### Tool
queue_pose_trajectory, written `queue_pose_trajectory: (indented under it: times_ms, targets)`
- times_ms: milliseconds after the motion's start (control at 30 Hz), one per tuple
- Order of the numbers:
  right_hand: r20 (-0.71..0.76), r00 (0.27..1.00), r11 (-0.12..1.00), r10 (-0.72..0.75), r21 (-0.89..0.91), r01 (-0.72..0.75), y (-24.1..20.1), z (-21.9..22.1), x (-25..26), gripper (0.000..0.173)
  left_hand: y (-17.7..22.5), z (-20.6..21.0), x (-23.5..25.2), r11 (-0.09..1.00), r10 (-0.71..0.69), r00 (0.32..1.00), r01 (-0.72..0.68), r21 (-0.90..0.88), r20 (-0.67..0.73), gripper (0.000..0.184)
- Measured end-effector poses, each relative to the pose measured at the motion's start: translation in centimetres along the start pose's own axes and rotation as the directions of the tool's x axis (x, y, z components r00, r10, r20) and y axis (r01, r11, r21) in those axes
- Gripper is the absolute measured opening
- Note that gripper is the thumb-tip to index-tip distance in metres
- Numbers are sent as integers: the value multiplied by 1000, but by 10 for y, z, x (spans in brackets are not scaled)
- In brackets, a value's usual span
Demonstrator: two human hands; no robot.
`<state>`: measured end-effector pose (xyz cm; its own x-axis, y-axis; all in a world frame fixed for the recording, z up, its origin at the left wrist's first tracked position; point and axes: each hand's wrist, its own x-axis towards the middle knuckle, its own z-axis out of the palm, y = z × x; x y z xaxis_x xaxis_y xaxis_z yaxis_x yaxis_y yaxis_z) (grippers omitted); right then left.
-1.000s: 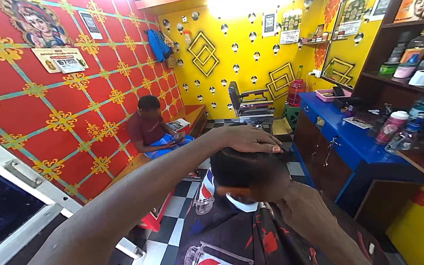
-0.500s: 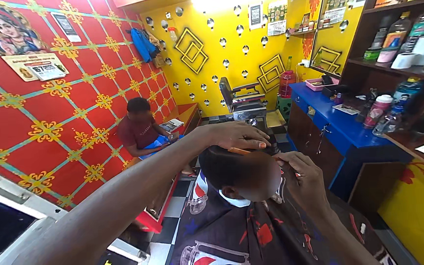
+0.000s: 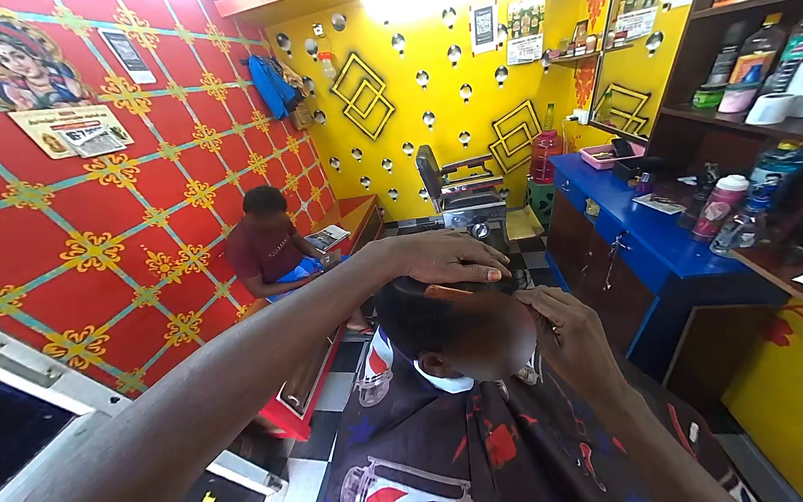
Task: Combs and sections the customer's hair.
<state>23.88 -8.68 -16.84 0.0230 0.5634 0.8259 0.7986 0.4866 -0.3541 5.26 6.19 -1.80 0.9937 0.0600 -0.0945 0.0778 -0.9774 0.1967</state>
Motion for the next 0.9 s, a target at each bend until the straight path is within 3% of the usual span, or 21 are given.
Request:
queue_pose_trajectory:
  times_ms: [100,167,233,267,333,367,467,900]
  targets:
    - [223,973,999,-54,11,53,0,-8,-6,37,0,0,0,1000,-9,1000,9,8,0,50]
    - [410,895,984,-175,113,140,-3,-18,-9,30,0,0,-1,1000,-17,1000,17,13,-5,49]
    - [536,805,953,-256,279,117,-3,-26,-9,29,-1,0,-1,1000,-6,1000,6,8,-17,49]
    - [493,834,944,-247,317,92,-2,-24,-11,29,-1,0,-1,1000,-3,1000,3,6,-20,49]
    - [234,964,955,-122,293,50,3,-16,-17,30,-1,1,-1,1000,0,1000,0,4,-22,49]
    - [92,995,962,-43,271,17,5,-13,-16,30,0,1,-1,1000,-1,1000,1,2,-22,49]
    - [-143,988,981,64,192,-36,9,-9,-11,28,2,0,0,1000,-17,1000,16,-18,-24,48]
    - [-172,984,999,-43,18,47,14,11,-12,27,2,1,1,1000,-10,1000,10,22,-12,49]
